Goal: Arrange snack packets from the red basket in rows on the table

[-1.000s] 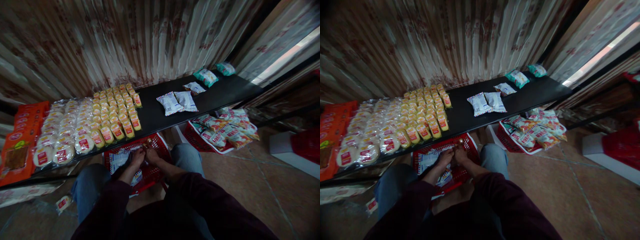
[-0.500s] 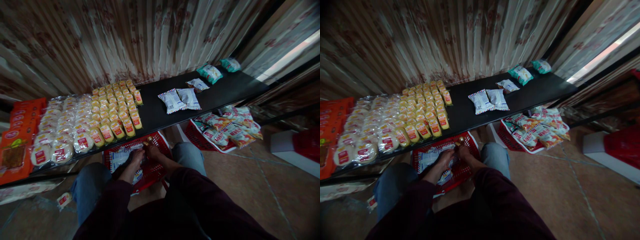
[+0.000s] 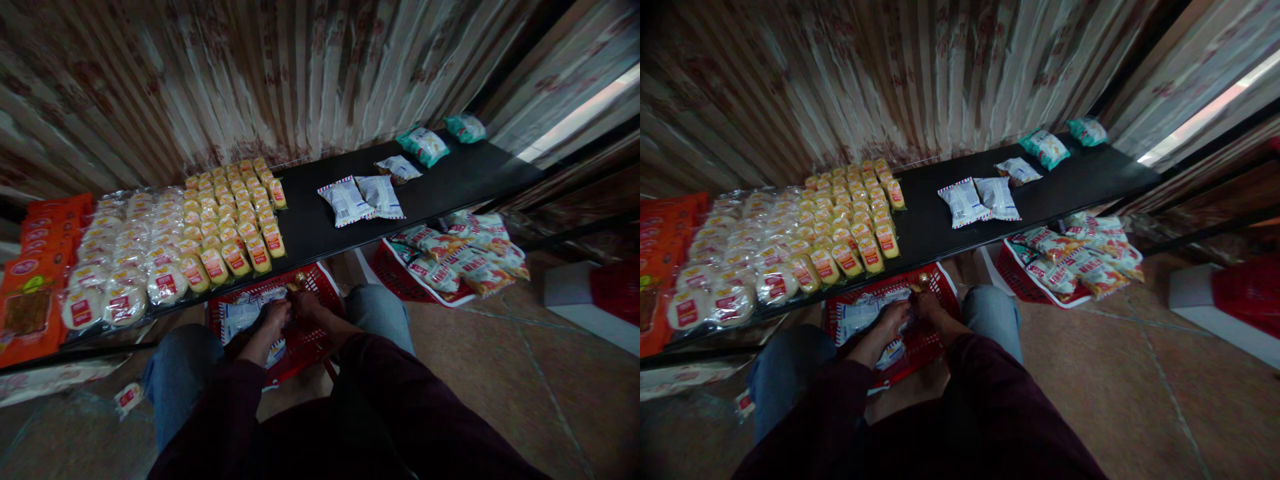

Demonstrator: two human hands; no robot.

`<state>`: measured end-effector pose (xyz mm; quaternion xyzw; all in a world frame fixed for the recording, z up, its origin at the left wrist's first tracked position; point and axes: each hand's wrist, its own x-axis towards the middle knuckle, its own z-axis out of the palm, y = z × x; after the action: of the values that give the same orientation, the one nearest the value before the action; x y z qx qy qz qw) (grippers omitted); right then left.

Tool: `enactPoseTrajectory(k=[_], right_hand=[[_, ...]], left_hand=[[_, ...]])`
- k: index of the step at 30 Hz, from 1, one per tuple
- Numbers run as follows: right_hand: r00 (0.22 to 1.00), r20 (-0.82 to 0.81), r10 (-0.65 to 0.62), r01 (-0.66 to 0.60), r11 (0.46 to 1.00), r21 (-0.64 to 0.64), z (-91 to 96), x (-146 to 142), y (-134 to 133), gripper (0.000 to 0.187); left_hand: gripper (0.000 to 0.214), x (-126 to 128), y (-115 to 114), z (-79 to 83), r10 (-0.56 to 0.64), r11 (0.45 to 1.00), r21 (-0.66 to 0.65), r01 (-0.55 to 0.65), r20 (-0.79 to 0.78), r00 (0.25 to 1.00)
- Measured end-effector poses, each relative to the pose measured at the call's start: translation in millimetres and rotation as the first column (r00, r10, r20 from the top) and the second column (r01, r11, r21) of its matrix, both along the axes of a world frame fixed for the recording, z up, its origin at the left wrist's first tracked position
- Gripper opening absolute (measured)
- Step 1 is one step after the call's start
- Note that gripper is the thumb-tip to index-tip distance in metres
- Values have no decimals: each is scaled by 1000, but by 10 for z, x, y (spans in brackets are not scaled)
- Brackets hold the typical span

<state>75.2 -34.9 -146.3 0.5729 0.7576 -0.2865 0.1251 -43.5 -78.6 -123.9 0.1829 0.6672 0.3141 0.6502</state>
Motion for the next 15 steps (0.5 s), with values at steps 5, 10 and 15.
enactPoseTrajectory(k=[5, 10, 15], right_hand=[[1000, -7, -8, 8, 999, -34, -24, -14, 14, 33], [999, -36, -23, 23, 1000, -14, -38, -1, 9, 36], [999, -51, -10, 9, 1000, -21, -19, 14, -3, 34]], left_hand=[[18, -12, 7, -35, 28, 1000, -2, -28, 22, 999], [17, -15, 19, -40, 71, 997, -11, -71, 24, 997], [12, -12, 27, -27, 92, 996, -11, -92, 37, 995]])
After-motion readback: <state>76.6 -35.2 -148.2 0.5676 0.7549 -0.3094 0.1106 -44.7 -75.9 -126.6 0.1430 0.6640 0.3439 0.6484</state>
